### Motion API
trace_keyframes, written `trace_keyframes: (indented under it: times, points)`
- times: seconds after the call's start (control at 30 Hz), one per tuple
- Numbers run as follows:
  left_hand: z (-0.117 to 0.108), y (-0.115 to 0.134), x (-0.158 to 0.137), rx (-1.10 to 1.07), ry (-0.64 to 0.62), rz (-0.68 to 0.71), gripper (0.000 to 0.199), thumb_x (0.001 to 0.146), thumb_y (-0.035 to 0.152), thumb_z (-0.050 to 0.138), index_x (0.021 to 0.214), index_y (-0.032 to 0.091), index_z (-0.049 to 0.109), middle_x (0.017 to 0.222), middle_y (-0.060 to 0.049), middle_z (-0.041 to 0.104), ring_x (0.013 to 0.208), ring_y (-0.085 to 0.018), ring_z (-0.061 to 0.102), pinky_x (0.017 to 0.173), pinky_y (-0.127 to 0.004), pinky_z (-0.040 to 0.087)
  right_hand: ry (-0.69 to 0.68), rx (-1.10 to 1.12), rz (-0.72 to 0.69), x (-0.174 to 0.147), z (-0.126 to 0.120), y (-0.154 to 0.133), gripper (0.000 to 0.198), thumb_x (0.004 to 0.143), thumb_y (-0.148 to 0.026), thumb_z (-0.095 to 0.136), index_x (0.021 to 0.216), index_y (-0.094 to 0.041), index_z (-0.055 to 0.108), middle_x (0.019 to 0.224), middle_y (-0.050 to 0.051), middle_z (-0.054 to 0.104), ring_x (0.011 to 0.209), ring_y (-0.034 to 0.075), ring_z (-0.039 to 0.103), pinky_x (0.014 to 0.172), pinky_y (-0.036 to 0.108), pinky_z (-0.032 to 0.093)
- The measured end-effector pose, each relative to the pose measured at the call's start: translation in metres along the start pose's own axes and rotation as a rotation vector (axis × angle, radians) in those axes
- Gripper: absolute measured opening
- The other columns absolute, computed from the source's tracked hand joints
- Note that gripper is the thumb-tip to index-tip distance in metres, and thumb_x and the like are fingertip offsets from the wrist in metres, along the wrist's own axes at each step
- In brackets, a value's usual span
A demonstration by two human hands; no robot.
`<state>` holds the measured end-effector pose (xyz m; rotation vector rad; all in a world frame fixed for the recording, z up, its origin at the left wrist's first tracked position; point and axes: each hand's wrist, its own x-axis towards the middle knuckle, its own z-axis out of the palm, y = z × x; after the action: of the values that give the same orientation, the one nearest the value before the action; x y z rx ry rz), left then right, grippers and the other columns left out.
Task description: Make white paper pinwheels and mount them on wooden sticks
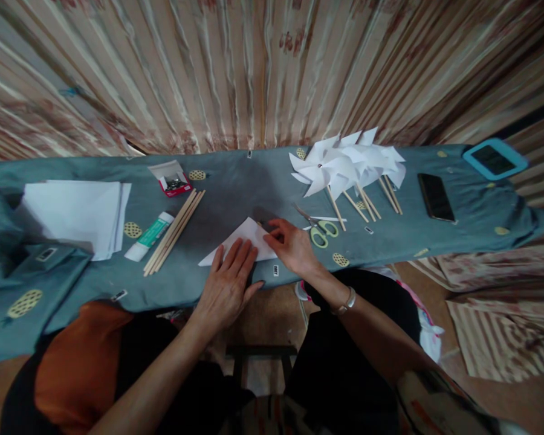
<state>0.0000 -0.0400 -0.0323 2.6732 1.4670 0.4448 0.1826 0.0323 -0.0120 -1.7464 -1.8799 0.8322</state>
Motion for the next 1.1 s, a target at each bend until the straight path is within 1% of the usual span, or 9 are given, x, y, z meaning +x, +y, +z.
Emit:
trace_keyframes:
  times: [0.13, 0.37, 0.47, 0.57, 0.67, 0.8, 0.97, 1.1]
  points:
    - [0.001, -0.001, 0.000, 0.006, 0.001, 0.016, 0.060, 0.097, 0.044, 0.047, 0.143, 0.006, 0.045, 0.147, -0.022, 0.050, 0.142, -0.036, 0.040, 0.115, -0.061, 0.031, 0.011, -0.041, -0.031, -0.001, 0.001, 0.001, 0.032, 0.089, -0.026, 0.063, 0.120, -0.019, 0.061, 0.093, 0.004, 0.078, 0.079, 0.020, 0.073, 0.076, 0.031, 0.054]
    - [0.002, 0.000, -0.001, 0.060, 0.011, 0.043, 0.060, 0.098, 0.044, 0.047, 0.142, 0.004, 0.046, 0.148, -0.023, 0.050, 0.140, -0.038, 0.041, 0.114, -0.060, 0.032, 0.018, -0.206, -0.094, -0.003, 0.000, -0.001, 0.034, 0.090, -0.027, 0.061, 0.124, -0.018, 0.058, 0.095, 0.005, 0.077, 0.082, 0.023, 0.073, 0.075, 0.033, 0.055]
    - [0.003, 0.000, -0.001, 0.075, 0.016, 0.046, 0.061, 0.098, 0.045, 0.047, 0.143, 0.003, 0.045, 0.147, -0.023, 0.050, 0.140, -0.038, 0.041, 0.114, -0.059, 0.032, 0.068, -0.287, -0.208, -0.007, 0.001, 0.002, 0.034, 0.092, -0.026, 0.058, 0.124, -0.015, 0.058, 0.096, 0.009, 0.076, 0.092, 0.026, 0.070, 0.081, 0.037, 0.055]
    - [0.004, 0.000, -0.001, 0.077, 0.008, 0.044, 0.063, 0.097, 0.046, 0.047, 0.144, 0.004, 0.044, 0.149, -0.023, 0.048, 0.141, -0.038, 0.040, 0.114, -0.059, 0.031, 0.154, -0.344, -0.383, -0.015, 0.004, 0.006, 0.041, 0.094, -0.037, 0.055, 0.127, -0.011, 0.056, 0.112, 0.014, 0.072, 0.107, 0.030, 0.063, 0.093, 0.043, 0.052]
    - [0.005, 0.000, -0.002, 0.081, 0.006, 0.048, 0.063, 0.097, 0.047, 0.046, 0.142, 0.003, 0.046, 0.150, -0.024, 0.046, 0.142, -0.039, 0.038, 0.115, -0.059, 0.030, 0.208, -0.348, -0.479, -0.024, 0.007, 0.007, 0.052, 0.096, -0.046, 0.050, 0.132, -0.007, 0.052, 0.128, 0.018, 0.065, 0.117, 0.031, 0.057, 0.102, 0.046, 0.047]
    - [0.007, -0.001, -0.003, 0.087, 0.010, 0.055, 0.063, 0.098, 0.048, 0.042, 0.142, 0.002, 0.046, 0.151, -0.024, 0.044, 0.143, -0.039, 0.036, 0.115, -0.059, 0.029, 0.236, -0.360, -0.494, -0.030, 0.013, 0.007, 0.058, 0.096, -0.044, 0.050, 0.137, -0.003, 0.047, 0.136, 0.021, 0.059, 0.126, 0.031, 0.051, 0.107, 0.047, 0.041]
    - [0.008, 0.000, -0.003, 0.093, 0.021, 0.051, 0.065, 0.099, 0.049, 0.041, 0.144, 0.003, 0.043, 0.151, -0.023, 0.045, 0.144, -0.037, 0.036, 0.117, -0.057, 0.027, 0.197, -0.346, -0.442, -0.034, 0.017, 0.012, 0.062, 0.096, -0.041, 0.048, 0.146, -0.006, 0.037, 0.148, 0.020, 0.048, 0.137, 0.032, 0.042, 0.114, 0.050, 0.033]
    - [0.006, 0.000, -0.002, 0.083, 0.015, 0.055, 0.066, 0.098, 0.050, 0.043, 0.142, 0.002, 0.045, 0.149, -0.024, 0.046, 0.143, -0.039, 0.038, 0.116, -0.057, 0.028, 0.200, -0.335, -0.420, -0.039, 0.016, 0.021, 0.063, 0.096, -0.042, 0.047, 0.147, -0.005, 0.036, 0.152, 0.022, 0.043, 0.141, 0.031, 0.039, 0.114, 0.049, 0.032]
